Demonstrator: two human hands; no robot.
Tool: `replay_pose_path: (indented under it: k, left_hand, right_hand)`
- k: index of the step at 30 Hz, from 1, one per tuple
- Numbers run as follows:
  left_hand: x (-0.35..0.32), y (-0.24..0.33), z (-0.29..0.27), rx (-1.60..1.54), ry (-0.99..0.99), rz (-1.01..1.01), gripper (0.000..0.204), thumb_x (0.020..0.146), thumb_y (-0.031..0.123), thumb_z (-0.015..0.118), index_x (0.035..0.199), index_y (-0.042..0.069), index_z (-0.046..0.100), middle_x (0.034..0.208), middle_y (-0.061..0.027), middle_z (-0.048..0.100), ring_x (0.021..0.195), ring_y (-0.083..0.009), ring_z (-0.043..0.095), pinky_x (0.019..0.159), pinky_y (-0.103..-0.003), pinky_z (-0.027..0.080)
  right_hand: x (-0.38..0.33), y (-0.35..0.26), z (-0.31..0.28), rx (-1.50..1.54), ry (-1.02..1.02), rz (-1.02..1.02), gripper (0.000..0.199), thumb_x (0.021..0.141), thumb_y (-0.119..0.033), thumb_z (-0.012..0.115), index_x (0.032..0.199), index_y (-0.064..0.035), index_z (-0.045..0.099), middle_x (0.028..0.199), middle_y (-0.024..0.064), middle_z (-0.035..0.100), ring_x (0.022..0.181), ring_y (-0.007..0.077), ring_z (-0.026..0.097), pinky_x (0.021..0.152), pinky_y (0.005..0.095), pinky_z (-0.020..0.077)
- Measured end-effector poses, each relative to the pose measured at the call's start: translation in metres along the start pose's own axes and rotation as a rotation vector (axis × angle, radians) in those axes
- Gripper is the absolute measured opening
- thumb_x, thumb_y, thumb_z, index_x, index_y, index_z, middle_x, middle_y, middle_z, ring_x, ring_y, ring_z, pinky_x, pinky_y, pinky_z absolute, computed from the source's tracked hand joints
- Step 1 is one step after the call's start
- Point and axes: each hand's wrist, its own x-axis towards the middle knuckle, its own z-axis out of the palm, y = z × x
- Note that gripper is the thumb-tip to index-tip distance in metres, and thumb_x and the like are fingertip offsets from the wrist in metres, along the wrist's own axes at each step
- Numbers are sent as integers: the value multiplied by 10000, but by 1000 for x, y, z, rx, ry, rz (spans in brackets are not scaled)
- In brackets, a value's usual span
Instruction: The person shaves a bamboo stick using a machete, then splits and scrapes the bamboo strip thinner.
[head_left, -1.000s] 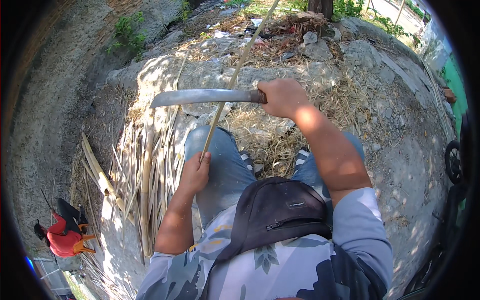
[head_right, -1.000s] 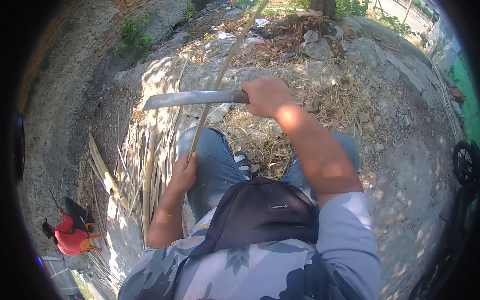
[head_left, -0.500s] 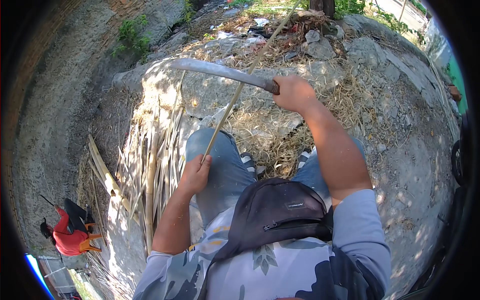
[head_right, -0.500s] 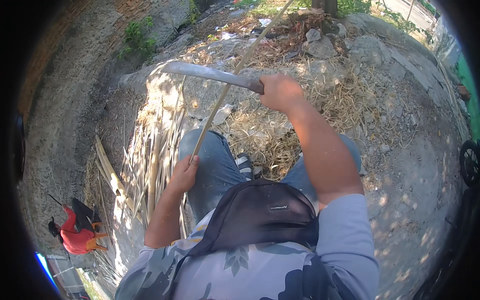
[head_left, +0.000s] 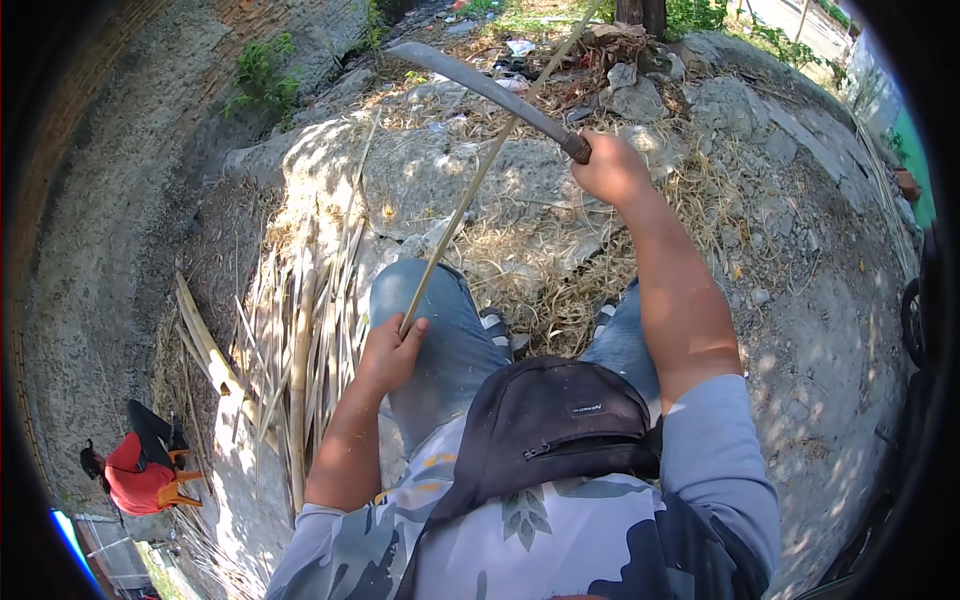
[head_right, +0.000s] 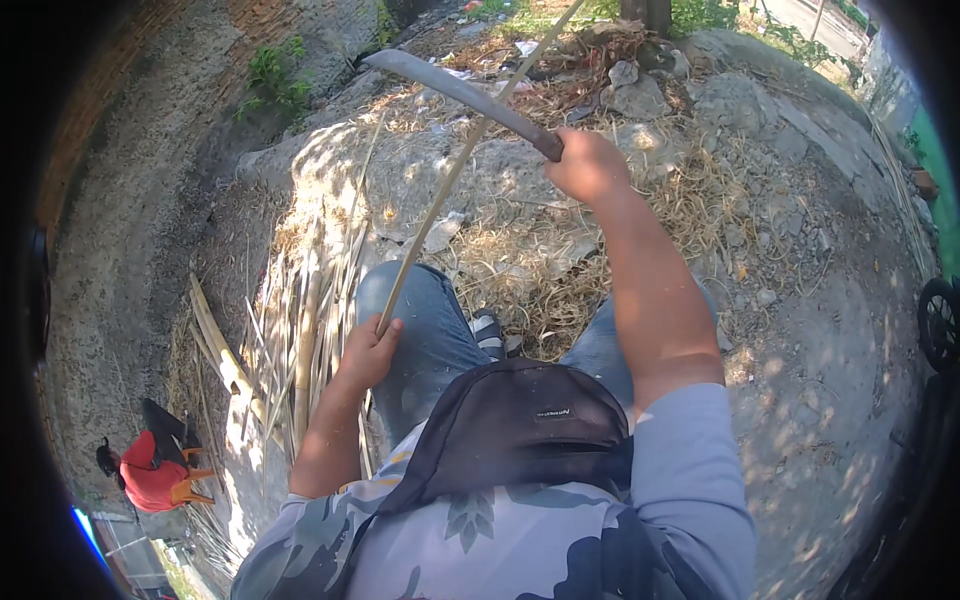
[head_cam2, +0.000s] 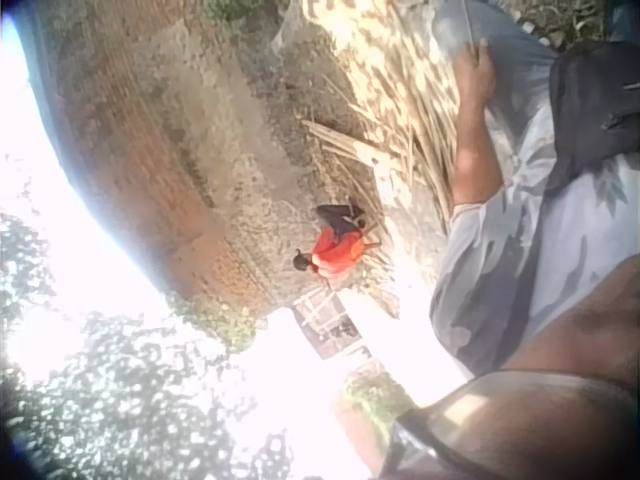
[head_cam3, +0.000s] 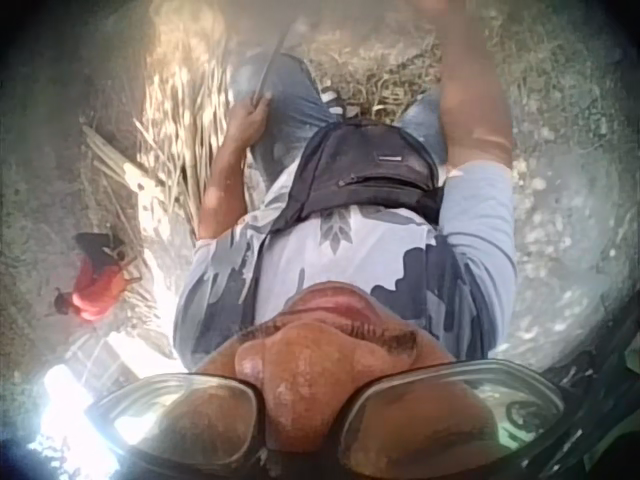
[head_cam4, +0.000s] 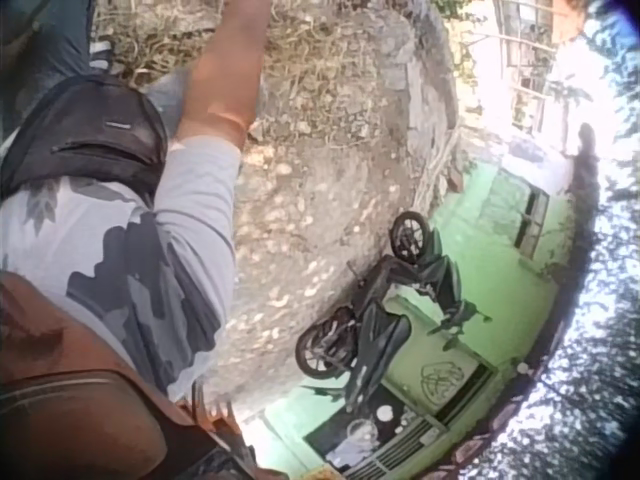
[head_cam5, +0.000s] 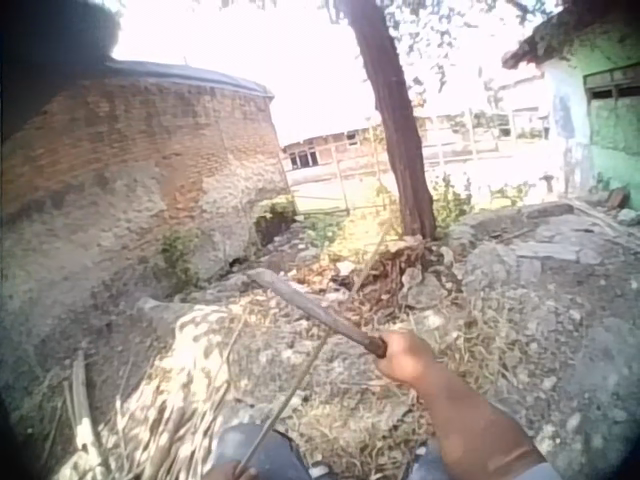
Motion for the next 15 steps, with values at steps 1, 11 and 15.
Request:
replay_pose_path:
  k: [1, 11, 15]
  left_hand:
    - [1, -3, 0, -47, -21, 1, 469, 996, 438, 633, 843, 1, 561, 631, -80, 516, 600, -181, 459, 569, -383, 414]
    - [-3, 1, 0, -108, 14, -35, 452, 947, 435, 712, 832, 18, 581, 649, -11, 508, 615, -122, 441, 564, -315, 409]
    - [-6, 2, -3, -170, 23, 1, 457, 932, 423, 735, 787, 33, 545, 646, -6, 501, 616, -115, 437, 556, -314, 408]
  right_hand:
    - [-4, -1, 0, -37, -9, -32, 250, 831, -234, 683, 1065, -148, 700, 962, 121, 731, 932, 354, 694, 829, 481, 549]
    - [-34, -57, 48, -243, -57, -839, 99, 734, -174, 682, 825, -151, 648, 764, 64, 693, 783, 315, 692, 780, 464, 511]
    - [-12, -32, 37, -214, -37, -540, 133, 754, -194, 699, 864, -133, 658, 783, 94, 696, 803, 328, 692, 772, 463, 521]
